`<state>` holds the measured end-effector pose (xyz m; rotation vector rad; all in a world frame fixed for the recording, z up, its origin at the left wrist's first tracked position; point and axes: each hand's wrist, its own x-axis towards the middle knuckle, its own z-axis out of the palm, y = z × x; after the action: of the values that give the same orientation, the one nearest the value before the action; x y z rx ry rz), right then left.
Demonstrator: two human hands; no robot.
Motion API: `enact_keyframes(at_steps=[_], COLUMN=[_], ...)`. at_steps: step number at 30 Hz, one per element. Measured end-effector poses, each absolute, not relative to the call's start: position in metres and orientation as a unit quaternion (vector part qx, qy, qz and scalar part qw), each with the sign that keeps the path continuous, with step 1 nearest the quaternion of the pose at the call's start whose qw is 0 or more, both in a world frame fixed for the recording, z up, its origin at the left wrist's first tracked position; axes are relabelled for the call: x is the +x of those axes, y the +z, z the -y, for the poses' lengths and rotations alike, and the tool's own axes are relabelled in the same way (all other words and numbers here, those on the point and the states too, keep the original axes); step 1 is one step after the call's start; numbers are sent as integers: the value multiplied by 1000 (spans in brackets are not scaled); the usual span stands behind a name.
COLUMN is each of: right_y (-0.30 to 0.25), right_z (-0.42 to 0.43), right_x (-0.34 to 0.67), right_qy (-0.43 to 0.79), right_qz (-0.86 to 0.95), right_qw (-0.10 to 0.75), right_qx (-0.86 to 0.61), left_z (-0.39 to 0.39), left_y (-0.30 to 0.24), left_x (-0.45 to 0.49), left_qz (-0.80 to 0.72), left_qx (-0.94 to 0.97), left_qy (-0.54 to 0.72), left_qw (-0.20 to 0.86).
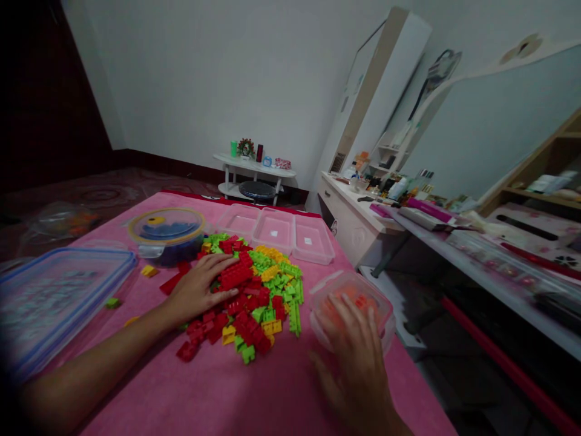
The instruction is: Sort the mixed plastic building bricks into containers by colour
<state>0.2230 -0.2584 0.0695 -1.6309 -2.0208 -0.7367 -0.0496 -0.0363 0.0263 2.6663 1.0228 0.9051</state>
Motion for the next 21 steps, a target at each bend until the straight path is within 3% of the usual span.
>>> enact_keyframes(at_steps=[6, 13, 18, 21], right_y=[46, 54, 66, 88], right_z=[256, 208, 200, 205], right_x=[284, 281, 305, 327], right_qy=[-260, -227, -93, -26], right_qz=[702, 632, 683, 754], right_qw=[113, 88, 51, 80], right_qx=[-653, -736, -723, -651], left_z=[35, 34, 34, 34], left_y=[26, 23, 24, 24], left_x=[-49, -49, -49, -48], left_qz=[-338, -339, -340, -342], left_qx=[890, 891, 892, 891], left_qy=[297, 294, 292, 292], left_qw=[73, 67, 62, 59])
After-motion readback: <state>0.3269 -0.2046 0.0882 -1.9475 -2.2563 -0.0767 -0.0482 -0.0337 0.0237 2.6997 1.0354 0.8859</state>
